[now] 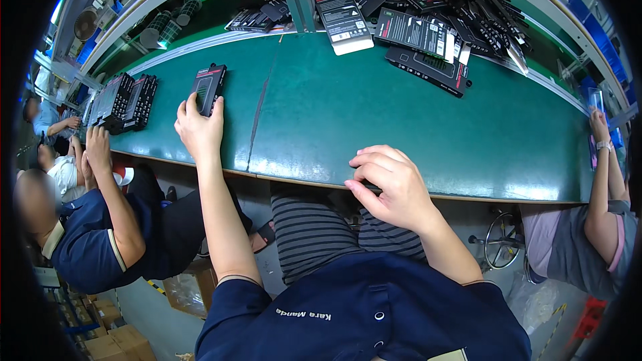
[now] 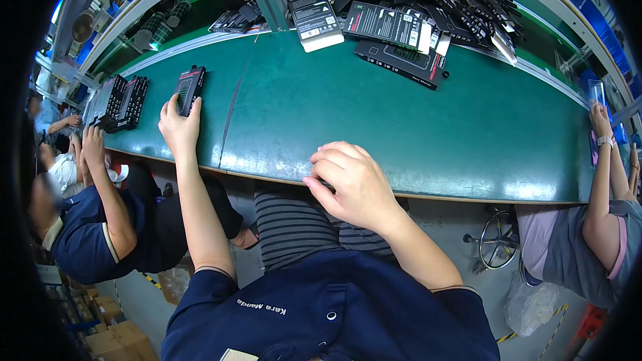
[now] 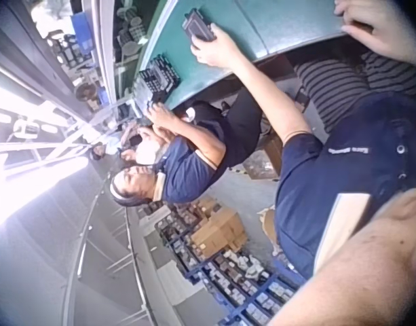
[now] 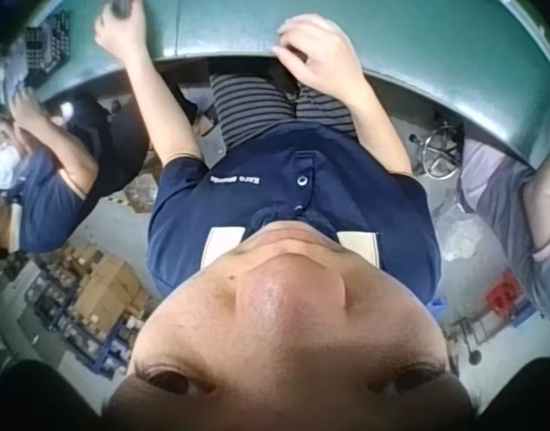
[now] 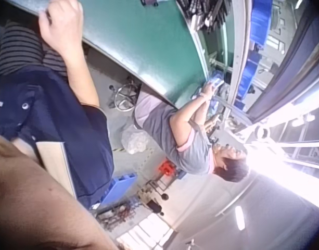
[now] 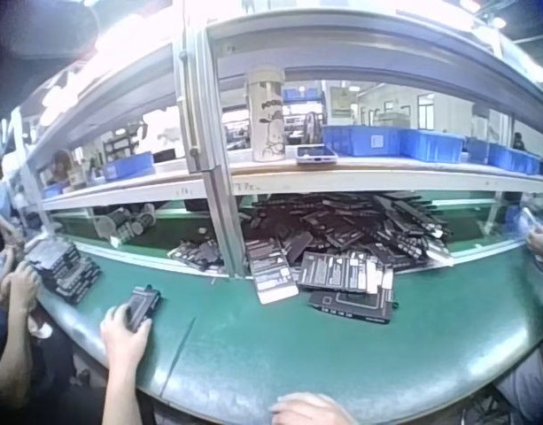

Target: The person sits at a green workbench in a factory setting, repeatedly picking up small black rectangular electronic components from a large cardboard box. They insert each component into a clear plastic sleeve, fold the sleeve closed, and place the packaged item onto a growing stack on the table.

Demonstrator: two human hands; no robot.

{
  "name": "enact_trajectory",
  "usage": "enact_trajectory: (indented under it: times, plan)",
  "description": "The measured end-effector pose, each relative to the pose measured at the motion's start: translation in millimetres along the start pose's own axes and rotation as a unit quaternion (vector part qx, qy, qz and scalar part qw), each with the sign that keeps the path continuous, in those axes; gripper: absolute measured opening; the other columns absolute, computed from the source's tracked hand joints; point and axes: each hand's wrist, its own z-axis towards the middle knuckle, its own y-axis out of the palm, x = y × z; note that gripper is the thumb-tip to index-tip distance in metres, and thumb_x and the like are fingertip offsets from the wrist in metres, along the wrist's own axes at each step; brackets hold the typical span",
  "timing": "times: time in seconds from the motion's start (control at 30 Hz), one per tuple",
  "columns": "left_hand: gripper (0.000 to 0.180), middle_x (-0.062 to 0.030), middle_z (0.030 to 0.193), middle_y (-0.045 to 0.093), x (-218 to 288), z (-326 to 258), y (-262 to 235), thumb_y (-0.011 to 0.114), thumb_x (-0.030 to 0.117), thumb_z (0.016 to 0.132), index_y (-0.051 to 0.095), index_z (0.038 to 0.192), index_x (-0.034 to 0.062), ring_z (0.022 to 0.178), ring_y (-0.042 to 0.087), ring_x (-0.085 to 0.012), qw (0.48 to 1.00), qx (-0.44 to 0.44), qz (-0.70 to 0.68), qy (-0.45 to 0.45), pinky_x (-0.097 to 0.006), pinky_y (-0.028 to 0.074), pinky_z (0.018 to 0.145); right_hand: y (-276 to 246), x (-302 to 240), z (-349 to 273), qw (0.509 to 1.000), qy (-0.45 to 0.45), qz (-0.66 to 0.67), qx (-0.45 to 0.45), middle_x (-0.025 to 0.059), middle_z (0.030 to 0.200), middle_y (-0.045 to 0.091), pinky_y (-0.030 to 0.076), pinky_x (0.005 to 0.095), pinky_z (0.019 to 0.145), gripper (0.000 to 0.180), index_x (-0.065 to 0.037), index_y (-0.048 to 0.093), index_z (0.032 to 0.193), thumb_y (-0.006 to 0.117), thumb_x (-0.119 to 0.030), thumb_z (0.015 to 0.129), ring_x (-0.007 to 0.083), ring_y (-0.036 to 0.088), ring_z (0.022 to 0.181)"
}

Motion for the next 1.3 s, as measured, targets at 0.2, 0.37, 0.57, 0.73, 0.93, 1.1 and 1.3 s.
enact_trajectory:
  times: [0.2, 0.37, 0.57, 0.73, 0.93, 1.1, 1.3]
  plan:
    - [0.061, -0.0202, 0.138, 0.053, -5.8, 1.1, 1.5, 0.075, 0.044, 0.079, 0.064, 0.128, 0.0102, 0.125, 0.049, -0.0408, 1.0, 0.007, 0.001, -0.002, -0.049, 0.041, 0.105, 0.4, -0.4, 0.5, 1.0, -0.001, -0.004, -0.002, 0.0092, 0.094, 0.069, 0.052, 0.0398, 0.084, 0.013, -0.004, 0.065, 0.08, 0.074, -0.013, 0.08, 0.0287, 0.066, 0.099]
    - [0.065, -0.0226, 0.135, 0.054, -11.9, 3.9, 2.4, 0.077, 0.046, 0.078, 0.063, 0.125, 0.0036, 0.127, 0.048, -0.0417, 1.0, 0.002, -0.003, 0.013, -0.047, 0.037, 0.108, 0.6, 0.0, 0.0, 1.0, 0.002, -0.002, -0.002, 0.0091, 0.094, 0.069, 0.051, 0.0397, 0.084, 0.013, -0.004, 0.065, 0.08, 0.075, -0.013, 0.08, 0.0284, 0.066, 0.099]
    - [0.078, -0.0271, 0.137, 0.049, -12.1, 1.2, -1.8, 0.079, 0.047, 0.076, 0.053, 0.133, 0.0006, 0.129, 0.044, -0.0446, 0.999, -0.016, -0.029, -0.002, -0.05, 0.035, 0.109, 1.4, 0.3, -0.4, 1.0, 0.004, 0.002, 0.0, 0.0088, 0.094, 0.069, 0.052, 0.0398, 0.084, 0.013, -0.004, 0.065, 0.079, 0.075, -0.013, 0.08, 0.0283, 0.066, 0.099]
    - [0.091, -0.0298, 0.145, 0.038, -9.2, -9.2, 1.0, 0.079, 0.046, 0.078, 0.039, 0.144, -0.0003, 0.133, 0.037, -0.0474, 0.998, 0.053, -0.022, 0.02, -0.053, 0.033, 0.111, 0.4, 0.0, 0.5, 1.0, 0.003, -0.005, 0.0, 0.0088, 0.094, 0.069, 0.052, 0.04, 0.085, 0.013, -0.004, 0.065, 0.079, 0.075, -0.013, 0.08, 0.0284, 0.066, 0.099]
    - [0.062, -0.0247, 0.136, 0.051, -8.6, -7.9, -4.2, 0.074, 0.041, 0.083, 0.058, 0.126, -0.0007, 0.126, 0.049, -0.0414, 0.998, -0.005, -0.043, 0.037, -0.047, 0.04, 0.106, -0.3, -2.8, 1.7, 1.0, 0.004, -0.004, 0.0, 0.0089, 0.094, 0.069, 0.052, 0.0403, 0.084, 0.012, -0.004, 0.066, 0.079, 0.075, -0.012, 0.079, 0.0285, 0.066, 0.099]
    - [0.046, -0.0184, 0.125, 0.063, 1.3, -10.8, -5.4, 0.067, 0.041, 0.089, 0.069, 0.113, 0.0014, 0.118, 0.057, -0.0355, 0.996, -0.042, 0.013, 0.075, -0.042, 0.044, 0.101, 2.1, -1.4, 1.3, 1.0, 0.002, -0.008, 0.004, 0.0088, 0.093, 0.069, 0.051, 0.0402, 0.083, 0.011, -0.005, 0.067, 0.079, 0.075, -0.011, 0.079, 0.0282, 0.066, 0.099]
    - [0.044, -0.0172, 0.123, 0.064, 2.6, -13.1, -7.8, 0.066, 0.039, 0.09, 0.069, 0.113, 0.0013, 0.117, 0.058, -0.0352, 0.996, -0.036, 0.017, 0.078, -0.042, 0.045, 0.101, 2.5, -2.4, 1.0, 1.0, 0.002, -0.014, 0.0, 0.0083, 0.094, 0.069, 0.051, 0.0401, 0.083, 0.011, -0.005, 0.067, 0.078, 0.076, -0.011, 0.078, 0.028, 0.066, 0.099]
